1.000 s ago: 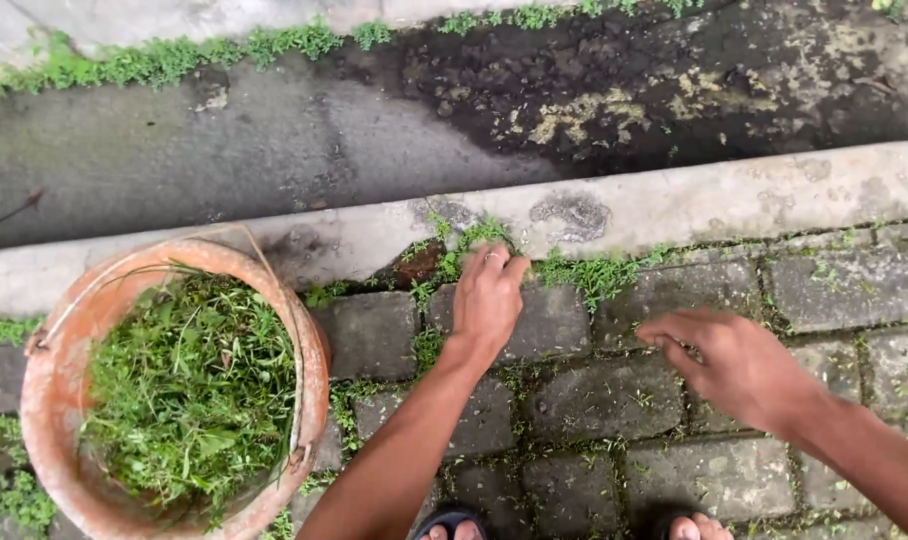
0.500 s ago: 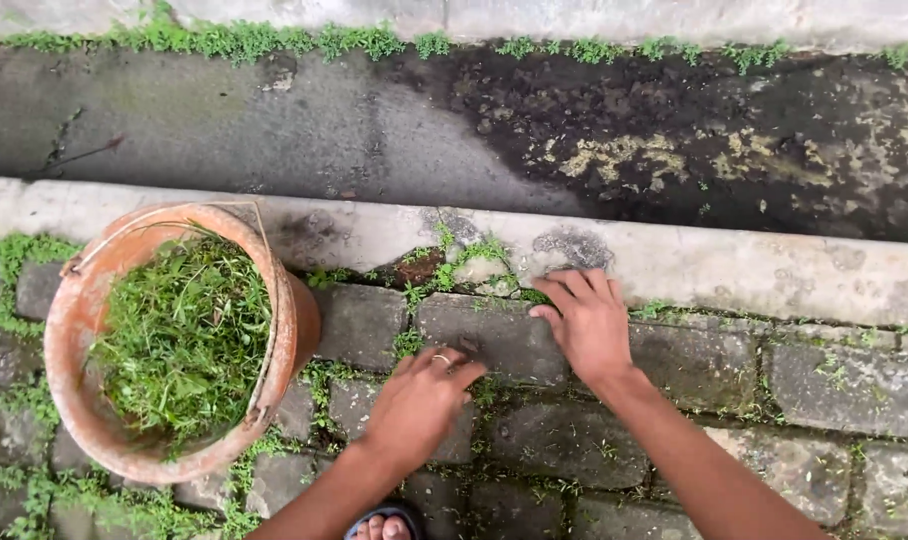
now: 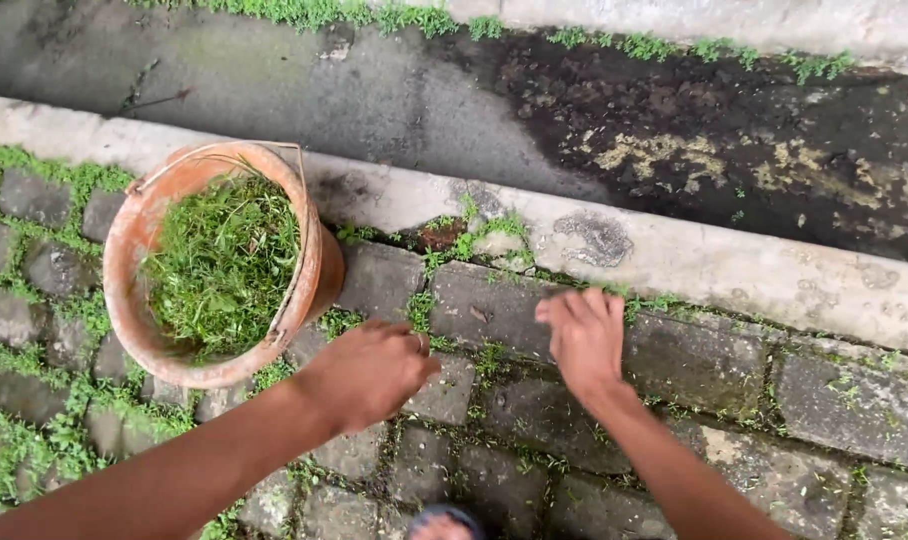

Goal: Pulling weeds from the cracks between paving stones by hand and collecting them in a bucket.

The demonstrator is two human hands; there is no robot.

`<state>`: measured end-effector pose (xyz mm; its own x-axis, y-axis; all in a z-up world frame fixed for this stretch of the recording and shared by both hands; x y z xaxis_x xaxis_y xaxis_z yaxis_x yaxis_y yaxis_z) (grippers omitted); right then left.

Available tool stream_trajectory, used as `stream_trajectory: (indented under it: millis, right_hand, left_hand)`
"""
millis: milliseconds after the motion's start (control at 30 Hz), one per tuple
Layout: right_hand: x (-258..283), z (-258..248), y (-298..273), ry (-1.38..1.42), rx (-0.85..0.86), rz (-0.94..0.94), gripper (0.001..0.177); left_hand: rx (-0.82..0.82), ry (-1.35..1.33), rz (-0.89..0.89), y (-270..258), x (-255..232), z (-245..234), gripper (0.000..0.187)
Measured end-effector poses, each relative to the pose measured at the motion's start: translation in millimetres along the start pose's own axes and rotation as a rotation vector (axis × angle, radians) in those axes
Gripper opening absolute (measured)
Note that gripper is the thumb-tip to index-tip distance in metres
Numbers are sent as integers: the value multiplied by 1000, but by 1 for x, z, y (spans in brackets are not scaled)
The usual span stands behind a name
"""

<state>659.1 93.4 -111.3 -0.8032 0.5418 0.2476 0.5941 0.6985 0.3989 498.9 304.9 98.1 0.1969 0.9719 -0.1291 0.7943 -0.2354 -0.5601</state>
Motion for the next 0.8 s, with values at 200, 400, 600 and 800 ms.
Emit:
stream_trajectory:
  millis: [200,400,600,800]
  right_hand:
    - [24,-52,-18,60,59,-9,14]
    - [-7,-73,10,63,49,126,29]
    - [10,-74,41,229,77,276,28]
    - [17,-61,82,224,45,162,28]
  left_hand:
    - [-502,-355,-265,114,41,9,42]
    - [-864,-207,-186,205,51,24,50]
    - [-979,-377,-148,204,49,35,9]
    - [-670,-509,-47,184,24,122,9]
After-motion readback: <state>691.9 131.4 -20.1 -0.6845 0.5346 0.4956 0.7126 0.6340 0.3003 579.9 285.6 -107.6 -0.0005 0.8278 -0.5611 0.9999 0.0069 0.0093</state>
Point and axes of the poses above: each hand's wrist, its own y-axis towards the middle knuckle, its own z-axis out of the palm, x = y × z, the point moved 2 cm from there along y, towards the middle knuckle, and after that the axes turned 1 degree about x, right-handed, at the moved point
